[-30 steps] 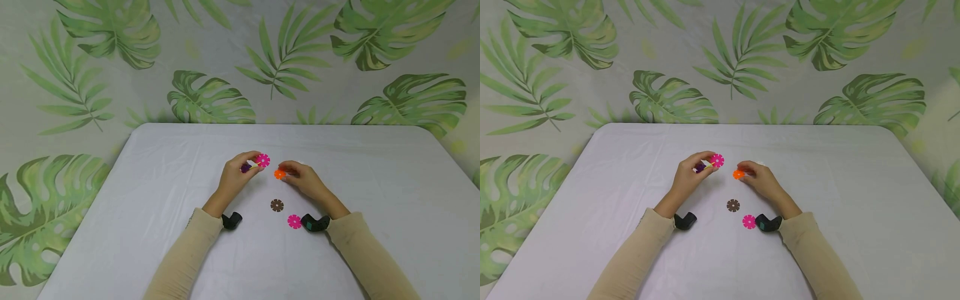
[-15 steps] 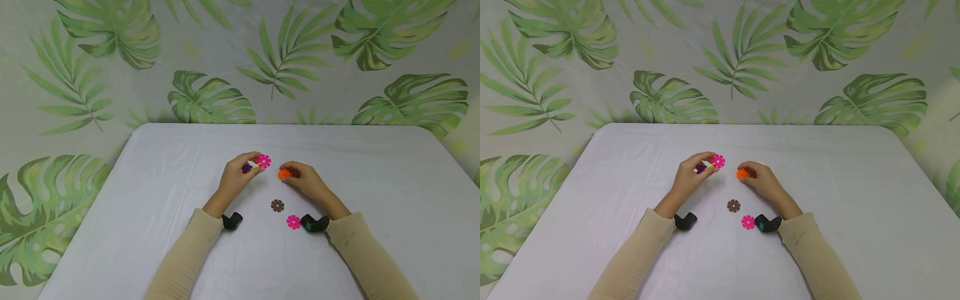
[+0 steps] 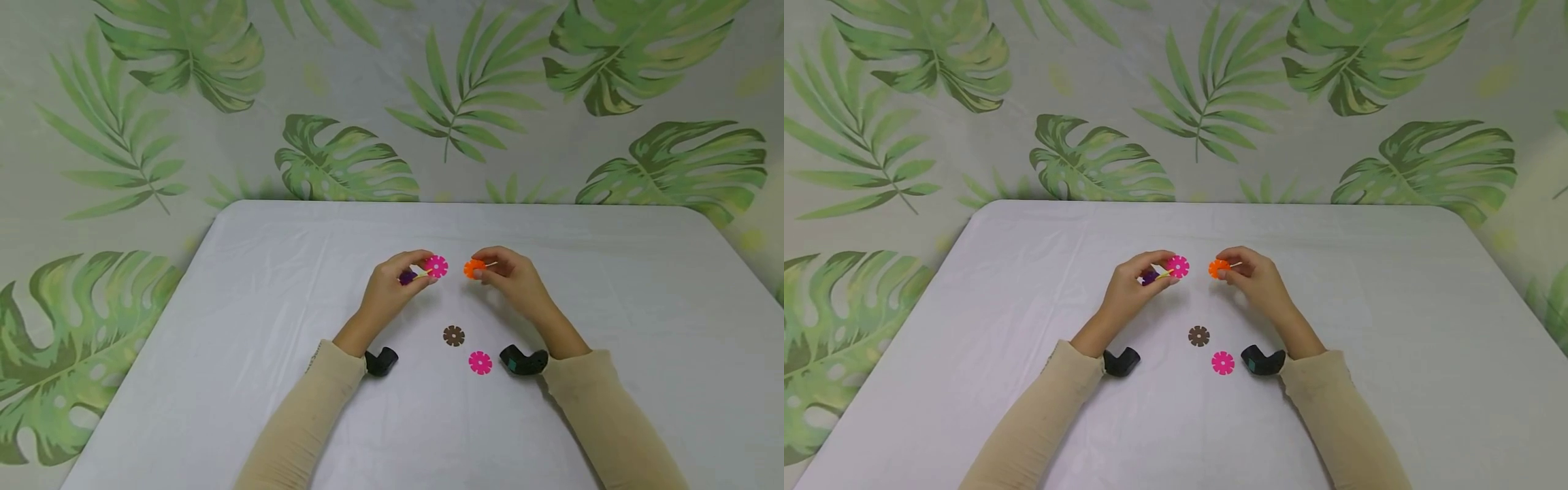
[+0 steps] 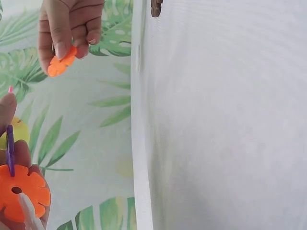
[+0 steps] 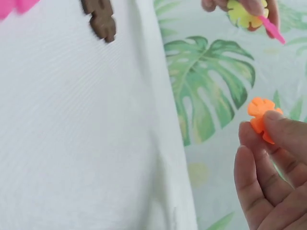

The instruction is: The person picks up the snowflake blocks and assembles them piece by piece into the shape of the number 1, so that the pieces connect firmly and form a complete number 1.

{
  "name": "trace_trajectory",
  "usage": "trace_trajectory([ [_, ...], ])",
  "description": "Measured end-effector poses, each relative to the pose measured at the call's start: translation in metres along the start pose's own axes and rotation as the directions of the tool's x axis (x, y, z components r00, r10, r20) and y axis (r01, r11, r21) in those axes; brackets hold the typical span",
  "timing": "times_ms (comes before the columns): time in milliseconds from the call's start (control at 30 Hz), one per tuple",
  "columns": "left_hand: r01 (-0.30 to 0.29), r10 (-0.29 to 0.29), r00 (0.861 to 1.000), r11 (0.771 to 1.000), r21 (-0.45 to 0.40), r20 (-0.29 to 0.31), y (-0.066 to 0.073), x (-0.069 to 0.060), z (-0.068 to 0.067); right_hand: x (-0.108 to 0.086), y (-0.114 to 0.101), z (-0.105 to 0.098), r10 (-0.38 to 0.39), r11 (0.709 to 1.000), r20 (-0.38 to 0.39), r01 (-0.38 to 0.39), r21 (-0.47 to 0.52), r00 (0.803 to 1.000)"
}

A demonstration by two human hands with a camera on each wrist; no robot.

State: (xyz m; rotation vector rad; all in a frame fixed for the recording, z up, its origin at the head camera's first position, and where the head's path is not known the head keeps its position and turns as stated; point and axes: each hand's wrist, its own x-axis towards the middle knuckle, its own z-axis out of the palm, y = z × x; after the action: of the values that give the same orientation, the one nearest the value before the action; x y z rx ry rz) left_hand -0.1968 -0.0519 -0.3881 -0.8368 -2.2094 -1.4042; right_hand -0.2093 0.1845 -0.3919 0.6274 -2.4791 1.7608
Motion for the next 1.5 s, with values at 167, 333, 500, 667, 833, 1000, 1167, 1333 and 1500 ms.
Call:
trace_trajectory([
  [167, 0.001, -0.001, 1.000, 1.000, 0.004, 0.027, 0.001, 0.000, 0.002, -0.003, -0.026, 0.001, -0.040, 0.999, -0.011, 0.041, 0.035, 0.999],
  [333, 0.009, -0.010, 0.999, 1.000, 0.012, 0.046, 0.002, -0.001, 0.004, -0.006, -0.046, 0.005, -0.087, 0.995, 0.002, 0.086, 0.044, 0.996],
  [500, 0.018, -0.019, 0.997, 1.000, 0.010, 0.078, 0.003, -0.001, 0.005, -0.007, -0.051, 0.007, -0.116, 0.993, 0.015, 0.116, 0.019, 0.993],
  [667, 0.012, -0.015, 0.994, 0.999, 0.031, 0.110, 0.004, -0.002, 0.005, -0.008, -0.053, 0.009, -0.118, 0.992, 0.033, 0.119, -0.039, 0.993],
  [833, 0.009, -0.014, 0.992, 0.999, 0.041, 0.124, 0.004, -0.002, 0.006, -0.010, -0.056, 0.009, -0.135, 0.990, 0.047, 0.137, -0.043, 0.990],
  [1000, 0.009, -0.011, 0.992, 1.000, 0.021, 0.129, 0.004, -0.002, 0.006, -0.010, -0.056, 0.008, -0.167, 0.985, 0.044, 0.169, -0.040, 0.985],
  [1167, 0.009, -0.006, 0.991, 1.000, -0.016, 0.137, 0.004, -0.002, 0.006, -0.010, -0.057, 0.008, -0.187, 0.981, 0.029, 0.188, -0.046, 0.982],
  [1333, 0.020, -0.014, 0.991, 0.999, -0.039, 0.137, 0.007, -0.002, 0.005, -0.011, -0.060, 0.010, -0.237, 0.969, 0.007, 0.237, -0.067, 0.972],
  [1500, 0.013, -0.008, 0.991, 0.999, -0.037, 0.132, 0.007, -0.002, 0.004, -0.012, -0.063, 0.011, -0.275, 0.958, -0.006, 0.273, -0.089, 0.962],
])
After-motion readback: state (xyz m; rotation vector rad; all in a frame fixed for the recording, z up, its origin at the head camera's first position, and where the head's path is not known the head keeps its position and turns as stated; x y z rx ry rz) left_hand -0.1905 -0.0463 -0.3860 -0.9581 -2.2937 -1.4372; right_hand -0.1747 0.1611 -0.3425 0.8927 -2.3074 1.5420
